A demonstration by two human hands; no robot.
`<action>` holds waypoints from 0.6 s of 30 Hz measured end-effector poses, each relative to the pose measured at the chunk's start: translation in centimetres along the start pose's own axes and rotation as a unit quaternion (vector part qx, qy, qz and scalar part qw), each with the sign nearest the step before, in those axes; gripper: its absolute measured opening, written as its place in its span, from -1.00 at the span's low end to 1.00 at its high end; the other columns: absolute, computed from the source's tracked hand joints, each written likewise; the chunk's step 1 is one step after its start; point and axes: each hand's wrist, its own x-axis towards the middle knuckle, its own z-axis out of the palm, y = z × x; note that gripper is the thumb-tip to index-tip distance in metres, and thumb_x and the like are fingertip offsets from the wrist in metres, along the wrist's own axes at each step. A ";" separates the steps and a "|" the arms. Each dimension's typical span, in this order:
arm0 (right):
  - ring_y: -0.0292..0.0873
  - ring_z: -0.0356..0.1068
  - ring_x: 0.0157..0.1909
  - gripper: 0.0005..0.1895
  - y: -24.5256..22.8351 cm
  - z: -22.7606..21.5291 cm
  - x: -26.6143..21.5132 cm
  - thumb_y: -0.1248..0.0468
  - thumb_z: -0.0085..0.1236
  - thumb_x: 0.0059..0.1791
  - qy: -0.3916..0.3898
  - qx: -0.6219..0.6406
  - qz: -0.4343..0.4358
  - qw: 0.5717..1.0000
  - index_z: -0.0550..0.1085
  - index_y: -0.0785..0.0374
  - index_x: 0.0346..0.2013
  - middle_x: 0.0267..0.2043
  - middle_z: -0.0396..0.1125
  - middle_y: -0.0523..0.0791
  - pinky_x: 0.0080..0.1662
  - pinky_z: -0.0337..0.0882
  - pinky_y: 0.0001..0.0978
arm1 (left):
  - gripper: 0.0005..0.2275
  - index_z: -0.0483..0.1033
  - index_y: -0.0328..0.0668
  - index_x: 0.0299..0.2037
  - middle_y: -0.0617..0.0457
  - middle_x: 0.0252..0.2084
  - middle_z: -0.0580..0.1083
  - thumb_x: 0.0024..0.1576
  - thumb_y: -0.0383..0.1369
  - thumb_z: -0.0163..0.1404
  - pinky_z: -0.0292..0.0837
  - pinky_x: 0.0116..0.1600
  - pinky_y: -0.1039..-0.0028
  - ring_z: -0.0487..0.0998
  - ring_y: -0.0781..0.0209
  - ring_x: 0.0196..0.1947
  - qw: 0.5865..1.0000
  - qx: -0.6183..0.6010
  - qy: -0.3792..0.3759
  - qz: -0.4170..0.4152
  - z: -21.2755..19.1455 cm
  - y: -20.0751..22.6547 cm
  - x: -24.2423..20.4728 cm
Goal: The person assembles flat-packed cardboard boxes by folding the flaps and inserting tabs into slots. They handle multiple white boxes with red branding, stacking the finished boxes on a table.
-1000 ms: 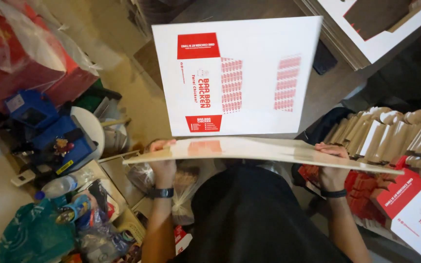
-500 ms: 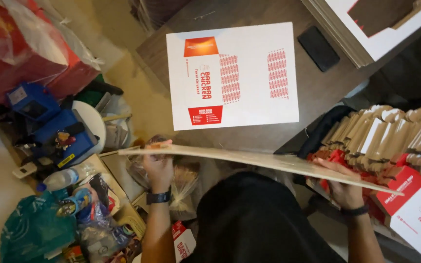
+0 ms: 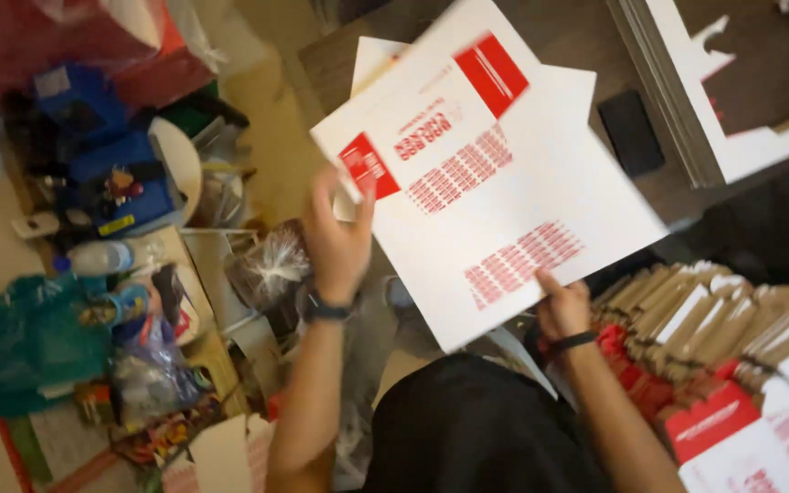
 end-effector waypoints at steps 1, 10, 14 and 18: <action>-0.06 0.48 -0.08 -0.60 1.8 -0.7 1.5 0.47 0.22 0.00 0.001 0.019 0.038 0.999 0.42 0.39 0.12 -0.03 0.44 0.01 0.00 0.50 -0.13 | -0.62 0.37 -0.36 0.07 -0.28 -0.10 0.48 0.18 -0.31 0.22 0.46 0.02 0.04 0.55 -0.31 -0.11 0.997 0.047 0.012 -0.064 1.2 -1.7 -4.3; -0.01 0.49 -0.20 -0.64 11.2 -7.8 3.9 0.30 0.19 0.07 -0.049 -0.031 0.326 0.944 0.34 0.27 0.13 -0.16 0.37 -0.02 -0.09 0.61 0.12 | -0.54 0.53 -0.12 0.02 -0.10 -0.08 0.61 0.03 -0.06 0.31 0.52 0.04 0.23 0.63 0.03 -0.01 0.766 -0.127 -0.093 -0.623 10.0 -3.0 -26.5; 0.20 0.55 -0.39 -0.64 6.6 -9.8 3.9 0.36 0.34 -0.07 -0.236 -0.395 0.374 0.805 0.55 0.48 -0.03 -0.38 0.46 0.30 -0.30 0.63 0.13 | -0.61 0.57 0.01 -0.11 0.01 -0.22 0.61 -0.06 -0.07 0.34 0.54 -0.12 0.29 0.67 0.06 -0.12 0.787 -0.054 -0.138 -0.599 9.7 -4.7 -26.6; 0.01 0.49 -0.64 -0.56 4.6 -4.3 5.0 -0.07 0.17 -0.02 -0.394 -0.612 0.218 0.650 0.68 0.25 -0.22 -0.47 0.52 0.12 -0.55 0.55 -0.23 | -0.54 0.56 -0.26 -0.08 -0.25 -0.16 0.57 0.14 0.05 0.15 0.48 0.03 0.12 0.60 -0.16 -0.01 0.796 -0.085 -0.130 -0.585 8.8 -4.6 -23.4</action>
